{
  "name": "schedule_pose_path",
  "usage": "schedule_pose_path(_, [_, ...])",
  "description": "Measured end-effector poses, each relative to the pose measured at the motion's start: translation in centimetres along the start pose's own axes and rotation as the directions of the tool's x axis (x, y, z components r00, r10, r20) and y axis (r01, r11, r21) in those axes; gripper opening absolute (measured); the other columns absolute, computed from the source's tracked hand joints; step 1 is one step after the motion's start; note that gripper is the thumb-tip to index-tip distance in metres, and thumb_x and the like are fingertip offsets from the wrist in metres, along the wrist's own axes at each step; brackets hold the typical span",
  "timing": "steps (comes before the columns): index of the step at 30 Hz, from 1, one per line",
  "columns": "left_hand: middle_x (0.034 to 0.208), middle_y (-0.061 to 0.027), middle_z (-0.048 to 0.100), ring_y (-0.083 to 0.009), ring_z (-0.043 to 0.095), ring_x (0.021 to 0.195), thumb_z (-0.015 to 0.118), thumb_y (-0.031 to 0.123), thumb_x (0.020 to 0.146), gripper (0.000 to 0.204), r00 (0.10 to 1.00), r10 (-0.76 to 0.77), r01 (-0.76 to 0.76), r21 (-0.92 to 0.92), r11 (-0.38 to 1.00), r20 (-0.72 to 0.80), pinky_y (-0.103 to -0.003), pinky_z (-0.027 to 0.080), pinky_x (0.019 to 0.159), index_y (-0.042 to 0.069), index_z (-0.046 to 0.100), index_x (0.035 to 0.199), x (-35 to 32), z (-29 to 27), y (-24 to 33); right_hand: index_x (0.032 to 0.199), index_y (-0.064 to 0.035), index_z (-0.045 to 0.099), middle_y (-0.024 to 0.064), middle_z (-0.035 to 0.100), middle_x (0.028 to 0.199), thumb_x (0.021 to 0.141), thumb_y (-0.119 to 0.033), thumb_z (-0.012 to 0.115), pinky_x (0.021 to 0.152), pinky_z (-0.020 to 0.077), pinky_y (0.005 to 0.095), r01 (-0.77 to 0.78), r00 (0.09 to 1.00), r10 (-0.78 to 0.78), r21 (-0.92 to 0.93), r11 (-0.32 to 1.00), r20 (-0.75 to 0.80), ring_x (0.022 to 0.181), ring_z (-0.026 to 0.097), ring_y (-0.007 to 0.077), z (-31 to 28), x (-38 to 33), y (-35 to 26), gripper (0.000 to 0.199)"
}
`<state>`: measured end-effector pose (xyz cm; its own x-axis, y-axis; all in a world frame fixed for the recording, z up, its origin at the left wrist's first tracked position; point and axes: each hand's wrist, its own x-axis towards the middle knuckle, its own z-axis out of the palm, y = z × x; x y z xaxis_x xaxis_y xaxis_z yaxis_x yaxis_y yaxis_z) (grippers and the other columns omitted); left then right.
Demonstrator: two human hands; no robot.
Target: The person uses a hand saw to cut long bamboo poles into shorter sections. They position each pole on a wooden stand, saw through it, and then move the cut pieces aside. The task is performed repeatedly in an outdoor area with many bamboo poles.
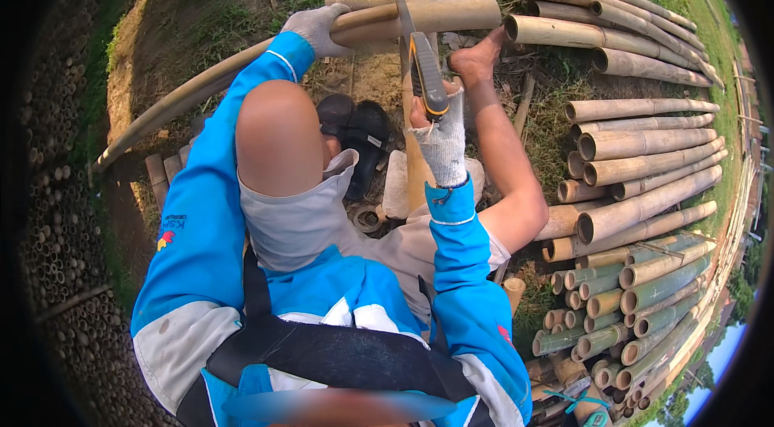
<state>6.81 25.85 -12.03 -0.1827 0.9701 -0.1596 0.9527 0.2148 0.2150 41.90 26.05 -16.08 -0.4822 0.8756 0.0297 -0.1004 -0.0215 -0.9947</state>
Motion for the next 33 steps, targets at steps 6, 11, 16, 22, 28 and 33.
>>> schedule_pose_path(6, [0.126,-0.0187,0.077,-0.0429,0.074,0.111,0.058,0.083,0.094,0.085,0.996,-0.015,0.007,-0.092,0.996,-0.088,-0.053,0.060,0.095,0.023,0.060,0.154,-1.0,0.5,-0.3,0.127,-0.0058,0.056,0.0022,0.066,0.085,0.110,-0.011,0.066,0.057,0.0496,0.0252,-0.136,0.988,0.148,-0.237,0.962,0.033,0.065,0.061,0.0107,-3.5,3.0,-0.8,0.021])
schedule_pose_path(11, [0.119,-0.0179,0.078,-0.0403,0.076,0.106,0.065,0.085,0.087,0.089,0.994,0.007,-0.019,-0.113,0.993,-0.109,-0.054,0.060,0.091,0.023,0.063,0.150,-1.4,0.4,-0.4,0.128,-0.0054,0.053,0.0032,0.064,0.089,0.108,-0.008,0.065,0.059,0.0504,0.0254,-0.127,0.986,0.134,-0.071,0.989,0.104,0.068,0.060,0.0110,-5.5,2.1,0.8,0.023])
schedule_pose_path(16, [0.116,-0.0177,0.079,-0.0398,0.076,0.105,0.074,0.089,0.073,0.103,0.994,0.069,-0.074,-0.056,0.996,-0.080,-0.054,0.059,0.091,0.016,0.066,0.145,-0.8,0.3,-0.7,0.129,-0.0050,0.051,0.0043,0.062,0.092,0.107,-0.005,0.064,0.062,0.0512,0.0257,-0.079,0.991,0.085,-0.057,0.995,0.106,0.071,0.060,0.0114,-4.7,-2.1,0.1,0.025])
schedule_pose_path(22, [0.115,-0.0174,0.078,-0.0405,0.075,0.109,0.067,0.086,0.084,0.090,0.998,0.027,-0.036,-0.161,0.986,-0.060,-0.055,0.058,0.092,0.016,0.068,0.141,-1.1,-0.1,-0.5,0.129,-0.0045,0.048,0.0055,0.060,0.096,0.105,0.000,0.063,0.064,0.0523,0.0260,-0.077,0.993,0.080,-0.029,0.997,0.091,0.075,0.060,0.0117,-3.7,-5.1,-1.5,0.029])
schedule_pose_path(28, [0.127,-0.0167,0.077,-0.0401,0.073,0.114,0.058,0.081,0.095,0.080,0.996,-0.009,-0.001,-0.113,0.994,-0.087,-0.053,0.059,0.097,0.021,0.066,0.148,-0.3,0.9,-0.3,0.130,-0.0041,0.045,0.0068,0.057,0.100,0.104,0.004,0.062,0.067,0.0533,0.0263,-0.068,0.998,0.068,-0.020,0.997,-0.001,0.078,0.059,0.0121,-3.2,-10.3,-4.3,0.033])
schedule_pose_path(33, [0.134,-0.0162,0.075,-0.0399,0.072,0.120,0.060,0.080,0.095,0.079,0.987,-0.045,0.039,-0.039,0.998,-0.153,-0.050,0.058,0.104,0.024,0.065,0.151,0.3,1.5,0.0,0.138,-0.0021,0.047,0.0103,0.058,0.118,0.097,0.006,0.068,0.086,0.0550,0.0289,-0.116,0.987,0.082,-0.255,0.960,-0.140,0.096,0.061,0.0138,-2.2,-11.1,-6.2,0.047])
